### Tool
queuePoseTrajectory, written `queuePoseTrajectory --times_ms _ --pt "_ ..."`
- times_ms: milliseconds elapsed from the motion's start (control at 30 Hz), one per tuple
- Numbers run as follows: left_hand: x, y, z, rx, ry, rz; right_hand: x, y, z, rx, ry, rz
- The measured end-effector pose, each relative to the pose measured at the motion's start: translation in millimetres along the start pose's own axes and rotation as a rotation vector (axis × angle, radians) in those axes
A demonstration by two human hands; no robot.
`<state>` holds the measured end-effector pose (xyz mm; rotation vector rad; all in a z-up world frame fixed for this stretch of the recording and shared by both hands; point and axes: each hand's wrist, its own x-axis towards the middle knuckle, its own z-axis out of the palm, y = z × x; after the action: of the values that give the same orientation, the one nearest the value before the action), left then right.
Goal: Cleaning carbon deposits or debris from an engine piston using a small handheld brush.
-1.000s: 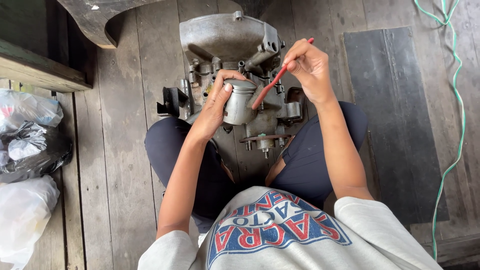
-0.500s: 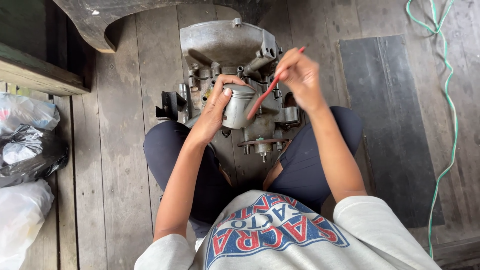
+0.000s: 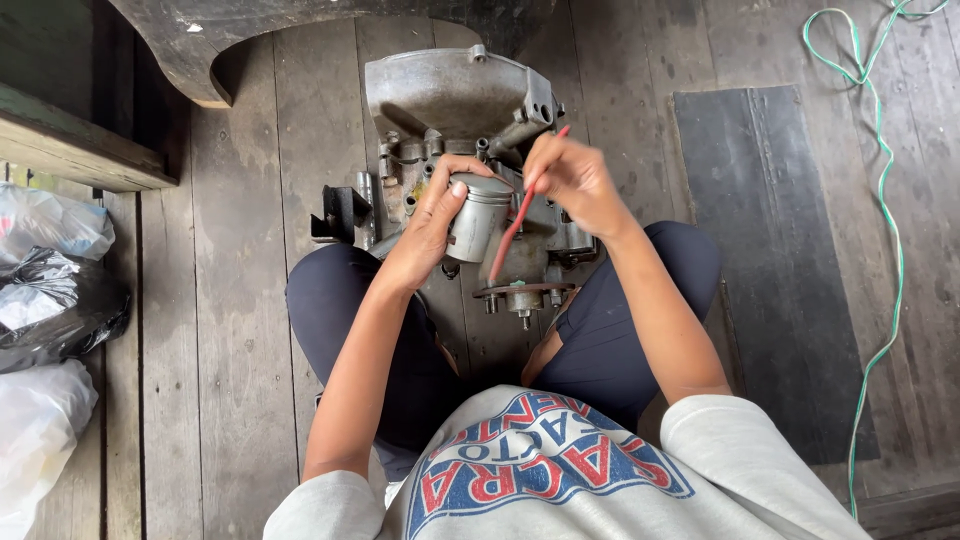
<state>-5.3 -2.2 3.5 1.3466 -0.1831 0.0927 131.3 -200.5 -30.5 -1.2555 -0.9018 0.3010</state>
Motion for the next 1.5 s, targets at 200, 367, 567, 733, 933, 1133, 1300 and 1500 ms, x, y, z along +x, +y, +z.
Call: queuePoseTrajectory --times_ms 200,367,567,733,933,1133,1300,1500 --pt "3 -13 -5 -0.030 0.002 0.006 7 -8 -18 -0.076 0.076 -0.025" --pt "3 -15 -6 -0.028 -0.013 0.010 5 -11 -15 -0.086 0.092 -0.014" --pt "4 -6 -3 -0.018 0.008 -0.059 5 -21 -10 -0.013 0.068 0.048" --pt "5 -5 -2 -0.015 0.023 -0.112 7 -33 -17 -0.035 0.160 0.098" --pt "-1 -4 -1 0.067 -0.083 0.088 2 -30 0 0.031 0.031 0.144" --pt "-4 -4 6 0.064 -0.075 0.206 7 -34 -3 0.015 0.157 0.127" --pt "-7 -3 7 0.042 -0.096 0.211 4 -38 17 0.045 0.034 0.168" --pt "-4 -9 3 0.051 -0.074 0.243 11 -30 -6 -0.058 0.168 0.133"
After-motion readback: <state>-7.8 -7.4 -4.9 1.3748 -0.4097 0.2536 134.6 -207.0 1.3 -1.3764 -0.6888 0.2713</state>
